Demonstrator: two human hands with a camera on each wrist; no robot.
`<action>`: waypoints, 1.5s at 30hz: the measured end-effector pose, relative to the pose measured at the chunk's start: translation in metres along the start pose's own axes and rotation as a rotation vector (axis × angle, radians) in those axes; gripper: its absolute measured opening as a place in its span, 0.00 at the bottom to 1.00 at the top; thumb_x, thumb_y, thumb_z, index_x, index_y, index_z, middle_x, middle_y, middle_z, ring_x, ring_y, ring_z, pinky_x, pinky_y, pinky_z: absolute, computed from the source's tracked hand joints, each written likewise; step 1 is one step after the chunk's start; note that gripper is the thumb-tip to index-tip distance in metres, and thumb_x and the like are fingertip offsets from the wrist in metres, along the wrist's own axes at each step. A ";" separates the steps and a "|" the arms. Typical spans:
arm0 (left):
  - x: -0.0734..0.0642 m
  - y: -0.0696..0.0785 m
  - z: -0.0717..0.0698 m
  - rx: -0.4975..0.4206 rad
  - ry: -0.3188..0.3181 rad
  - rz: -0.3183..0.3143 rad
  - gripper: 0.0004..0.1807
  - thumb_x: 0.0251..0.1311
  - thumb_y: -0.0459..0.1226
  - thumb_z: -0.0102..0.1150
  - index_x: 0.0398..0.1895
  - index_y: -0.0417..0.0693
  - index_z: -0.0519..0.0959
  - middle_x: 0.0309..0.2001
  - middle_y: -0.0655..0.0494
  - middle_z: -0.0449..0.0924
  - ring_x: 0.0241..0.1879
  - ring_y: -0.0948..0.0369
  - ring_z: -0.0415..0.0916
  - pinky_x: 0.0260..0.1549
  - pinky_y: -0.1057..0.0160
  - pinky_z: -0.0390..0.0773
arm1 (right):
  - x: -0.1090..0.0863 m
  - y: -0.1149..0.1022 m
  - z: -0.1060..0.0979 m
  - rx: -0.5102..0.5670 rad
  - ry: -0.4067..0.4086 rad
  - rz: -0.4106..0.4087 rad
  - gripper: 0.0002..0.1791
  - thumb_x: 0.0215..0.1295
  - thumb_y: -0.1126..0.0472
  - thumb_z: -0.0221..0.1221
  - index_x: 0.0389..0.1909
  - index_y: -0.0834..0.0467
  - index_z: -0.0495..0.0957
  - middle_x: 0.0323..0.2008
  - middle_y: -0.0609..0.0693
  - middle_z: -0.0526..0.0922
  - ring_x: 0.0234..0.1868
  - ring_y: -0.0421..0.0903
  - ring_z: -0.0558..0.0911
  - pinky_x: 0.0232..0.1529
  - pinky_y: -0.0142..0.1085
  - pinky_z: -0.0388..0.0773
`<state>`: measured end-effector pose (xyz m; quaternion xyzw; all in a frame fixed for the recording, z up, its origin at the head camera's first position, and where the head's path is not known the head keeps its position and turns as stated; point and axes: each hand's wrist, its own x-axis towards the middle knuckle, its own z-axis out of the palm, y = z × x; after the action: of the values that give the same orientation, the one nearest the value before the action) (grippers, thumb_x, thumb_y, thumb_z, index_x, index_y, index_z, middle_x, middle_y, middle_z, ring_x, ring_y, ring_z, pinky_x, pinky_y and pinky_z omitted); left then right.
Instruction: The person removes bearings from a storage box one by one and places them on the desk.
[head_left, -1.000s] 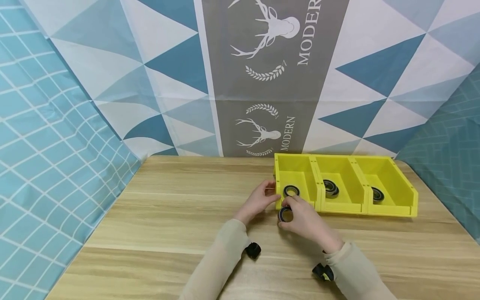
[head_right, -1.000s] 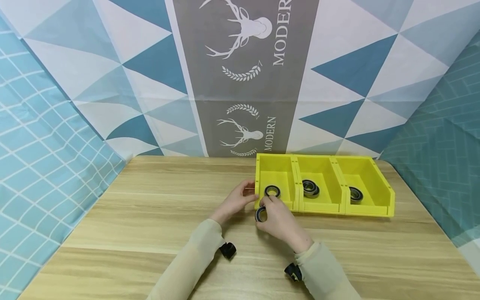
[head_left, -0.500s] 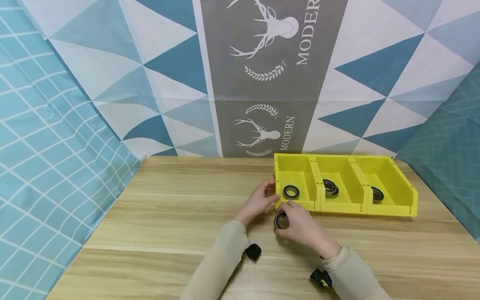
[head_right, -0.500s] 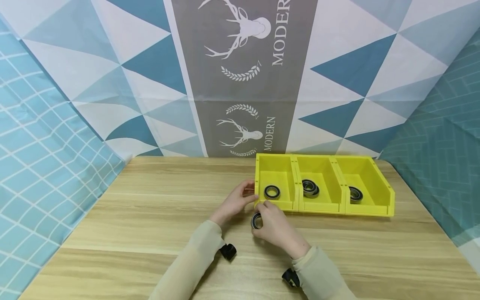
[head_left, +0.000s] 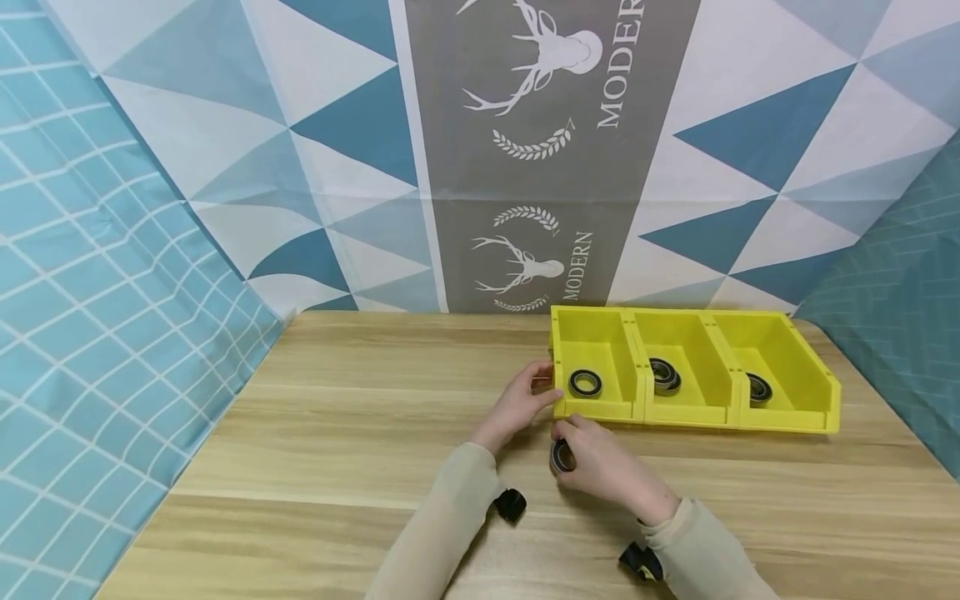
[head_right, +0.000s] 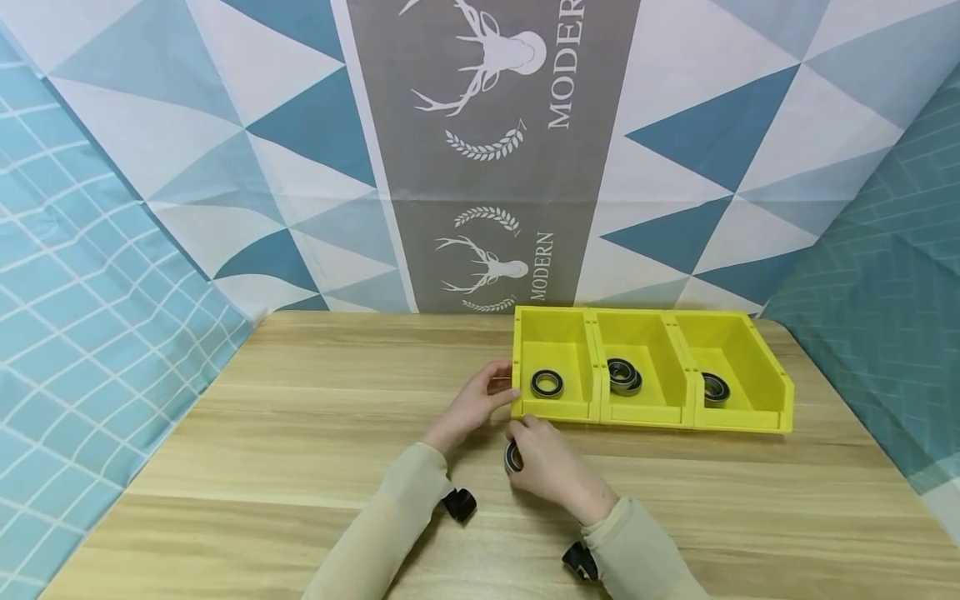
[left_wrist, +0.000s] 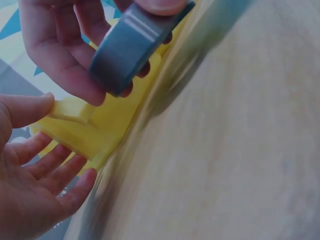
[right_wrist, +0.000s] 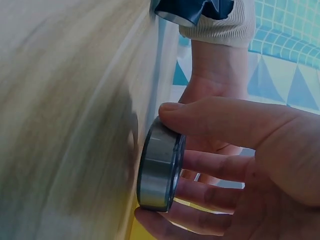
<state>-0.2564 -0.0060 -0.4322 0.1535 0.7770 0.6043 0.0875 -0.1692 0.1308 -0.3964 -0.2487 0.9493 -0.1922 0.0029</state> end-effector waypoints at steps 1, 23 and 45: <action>0.000 0.000 0.000 -0.002 -0.001 -0.002 0.25 0.58 0.35 0.56 0.60 0.45 0.65 0.57 0.49 0.70 0.56 0.52 0.68 0.55 0.56 0.69 | 0.000 0.000 0.000 -0.003 -0.006 -0.008 0.21 0.37 0.63 0.69 0.36 0.62 0.75 0.34 0.51 0.75 0.34 0.45 0.74 0.36 0.41 0.74; 0.000 -0.001 0.001 0.002 -0.011 -0.030 0.25 0.60 0.37 0.54 0.61 0.48 0.63 0.59 0.50 0.68 0.59 0.52 0.65 0.57 0.54 0.66 | -0.001 0.000 0.008 -0.016 -0.050 -0.045 0.21 0.37 0.63 0.71 0.35 0.61 0.75 0.34 0.52 0.75 0.35 0.48 0.74 0.36 0.43 0.74; -0.001 0.001 0.002 0.002 -0.015 -0.020 0.24 0.61 0.37 0.53 0.61 0.47 0.64 0.58 0.49 0.68 0.59 0.52 0.64 0.57 0.54 0.67 | -0.002 0.002 0.007 -0.033 -0.069 -0.061 0.19 0.38 0.63 0.69 0.35 0.60 0.75 0.34 0.50 0.74 0.37 0.47 0.73 0.38 0.44 0.74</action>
<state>-0.2543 -0.0046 -0.4318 0.1500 0.7783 0.6016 0.0993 -0.1678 0.1312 -0.4036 -0.2839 0.9437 -0.1680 0.0258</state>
